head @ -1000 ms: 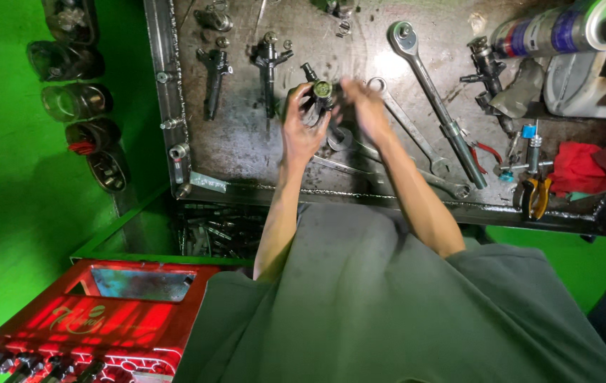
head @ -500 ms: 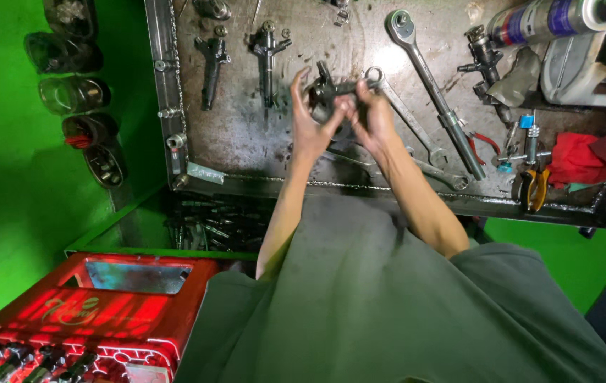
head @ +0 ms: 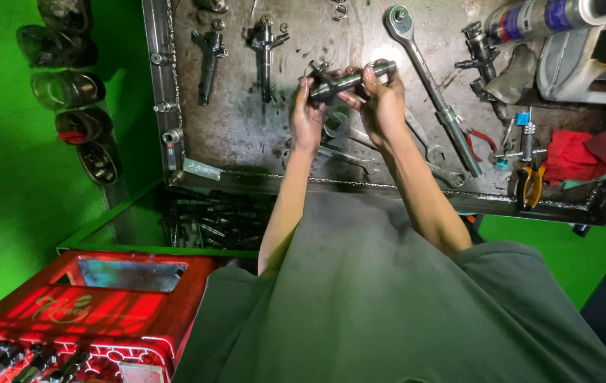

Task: The person assembles a small mechanical component on a metal workbench. They attach a blue plastic piece to a cylindrical metal part, then insert a long metal rod into the assembly and tighten it using a wrench. The person repeats the tightening process several times to secure the components.

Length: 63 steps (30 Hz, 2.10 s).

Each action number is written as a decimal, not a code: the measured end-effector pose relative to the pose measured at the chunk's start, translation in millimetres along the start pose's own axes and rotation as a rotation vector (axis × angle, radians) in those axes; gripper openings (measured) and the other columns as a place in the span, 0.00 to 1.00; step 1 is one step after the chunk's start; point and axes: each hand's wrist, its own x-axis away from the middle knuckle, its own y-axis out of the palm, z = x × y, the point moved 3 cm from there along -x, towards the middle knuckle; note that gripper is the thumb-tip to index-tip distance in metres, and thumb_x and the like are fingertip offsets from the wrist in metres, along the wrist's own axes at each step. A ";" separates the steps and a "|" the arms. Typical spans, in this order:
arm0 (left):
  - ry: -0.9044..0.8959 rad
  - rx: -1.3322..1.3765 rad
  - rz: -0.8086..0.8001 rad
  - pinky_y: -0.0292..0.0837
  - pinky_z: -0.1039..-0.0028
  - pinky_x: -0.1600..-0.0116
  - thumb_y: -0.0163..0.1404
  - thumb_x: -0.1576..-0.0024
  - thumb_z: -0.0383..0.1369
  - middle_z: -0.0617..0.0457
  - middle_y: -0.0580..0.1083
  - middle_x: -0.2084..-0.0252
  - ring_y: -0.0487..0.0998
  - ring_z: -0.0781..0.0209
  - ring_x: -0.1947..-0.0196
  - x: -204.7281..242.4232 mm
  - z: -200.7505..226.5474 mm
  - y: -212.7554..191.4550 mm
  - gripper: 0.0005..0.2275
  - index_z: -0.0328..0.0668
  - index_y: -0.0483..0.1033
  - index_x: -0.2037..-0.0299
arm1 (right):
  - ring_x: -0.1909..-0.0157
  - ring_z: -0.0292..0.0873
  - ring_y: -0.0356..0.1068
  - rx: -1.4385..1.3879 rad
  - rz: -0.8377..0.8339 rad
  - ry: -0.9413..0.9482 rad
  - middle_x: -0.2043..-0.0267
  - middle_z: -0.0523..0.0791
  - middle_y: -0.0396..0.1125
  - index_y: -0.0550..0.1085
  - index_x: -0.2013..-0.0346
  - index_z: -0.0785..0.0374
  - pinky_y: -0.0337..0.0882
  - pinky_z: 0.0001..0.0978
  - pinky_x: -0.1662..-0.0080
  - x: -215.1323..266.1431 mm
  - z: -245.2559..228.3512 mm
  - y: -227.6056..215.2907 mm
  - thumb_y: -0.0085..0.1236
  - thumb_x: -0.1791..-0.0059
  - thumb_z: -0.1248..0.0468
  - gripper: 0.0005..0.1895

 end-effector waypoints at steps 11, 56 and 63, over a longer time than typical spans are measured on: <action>0.353 -0.787 -0.183 0.68 0.48 0.31 0.50 0.42 0.56 0.38 0.67 0.33 0.70 0.42 0.33 49.2 58.6 54.3 0.32 0.46 0.61 0.33 | 0.53 0.52 0.74 -0.116 -0.160 0.198 0.48 0.59 0.71 0.72 0.53 0.74 0.80 0.37 0.47 16.3 -2.3 9.6 0.56 0.49 0.66 0.14; -0.053 -0.619 -0.540 0.77 0.73 0.74 0.60 0.48 0.31 0.47 0.75 0.65 0.76 0.59 0.77 133.5 -57.6 130.1 0.21 0.44 0.60 0.50 | 0.52 0.62 0.72 1.423 0.738 -0.900 0.55 0.55 0.70 0.76 0.50 0.67 0.71 0.51 0.50 16.2 -136.6 -333.3 0.65 0.52 0.68 0.17; -0.107 -0.318 -0.574 0.72 0.75 0.72 0.59 0.47 0.22 0.42 0.75 0.60 0.72 0.61 0.72 134.8 -59.9 126.1 0.18 0.47 0.63 0.52 | 0.61 0.60 0.72 1.535 0.769 -0.988 0.65 0.53 0.72 0.78 0.59 0.65 0.69 0.52 0.58 -14.6 -140.4 -344.7 0.71 0.57 0.67 0.14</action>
